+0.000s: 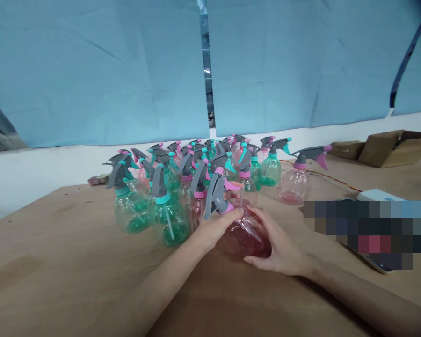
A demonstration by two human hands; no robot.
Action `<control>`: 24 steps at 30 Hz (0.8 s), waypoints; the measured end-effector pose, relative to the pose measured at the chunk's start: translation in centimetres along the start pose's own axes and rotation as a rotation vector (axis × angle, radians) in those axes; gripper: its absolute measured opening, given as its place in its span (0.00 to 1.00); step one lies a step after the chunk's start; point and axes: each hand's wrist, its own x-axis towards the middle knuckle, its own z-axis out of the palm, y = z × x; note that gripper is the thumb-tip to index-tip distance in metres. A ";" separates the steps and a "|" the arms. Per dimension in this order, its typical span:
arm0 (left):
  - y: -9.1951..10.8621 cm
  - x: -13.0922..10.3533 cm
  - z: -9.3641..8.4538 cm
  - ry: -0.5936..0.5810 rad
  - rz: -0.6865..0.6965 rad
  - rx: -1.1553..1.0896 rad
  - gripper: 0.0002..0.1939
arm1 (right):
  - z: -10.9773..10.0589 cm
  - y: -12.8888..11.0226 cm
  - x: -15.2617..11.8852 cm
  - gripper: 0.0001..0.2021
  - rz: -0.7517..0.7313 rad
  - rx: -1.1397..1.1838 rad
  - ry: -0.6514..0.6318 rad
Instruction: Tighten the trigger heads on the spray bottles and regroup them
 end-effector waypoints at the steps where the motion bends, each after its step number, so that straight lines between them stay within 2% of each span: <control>1: 0.0 0.0 0.0 0.004 -0.011 0.012 0.15 | 0.0 0.0 0.0 0.45 -0.005 0.001 0.001; 5: -0.3 -0.1 0.0 0.028 -0.044 0.075 0.10 | 0.0 0.1 0.0 0.45 -0.009 -0.009 0.011; 11: -0.1 0.0 0.0 0.023 0.025 0.074 0.14 | 0.1 0.1 -0.1 0.45 -0.020 -0.014 0.005; 13: 0.1 0.0 0.1 0.009 0.065 0.125 0.14 | 0.1 0.0 -0.1 0.45 -0.003 -0.014 0.020; 16: -0.3 -0.1 0.3 0.018 0.126 0.219 0.20 | 0.3 0.1 -0.2 0.45 0.040 -0.012 0.064; 20: -2.2 -0.7 0.7 -0.061 0.117 0.222 0.27 | 0.2 0.6 0.1 0.42 0.077 -0.020 0.197; 24: -4.6 -1.9 1.2 -0.069 0.063 0.359 0.37 | -0.3 2.1 0.8 0.42 0.144 0.059 0.442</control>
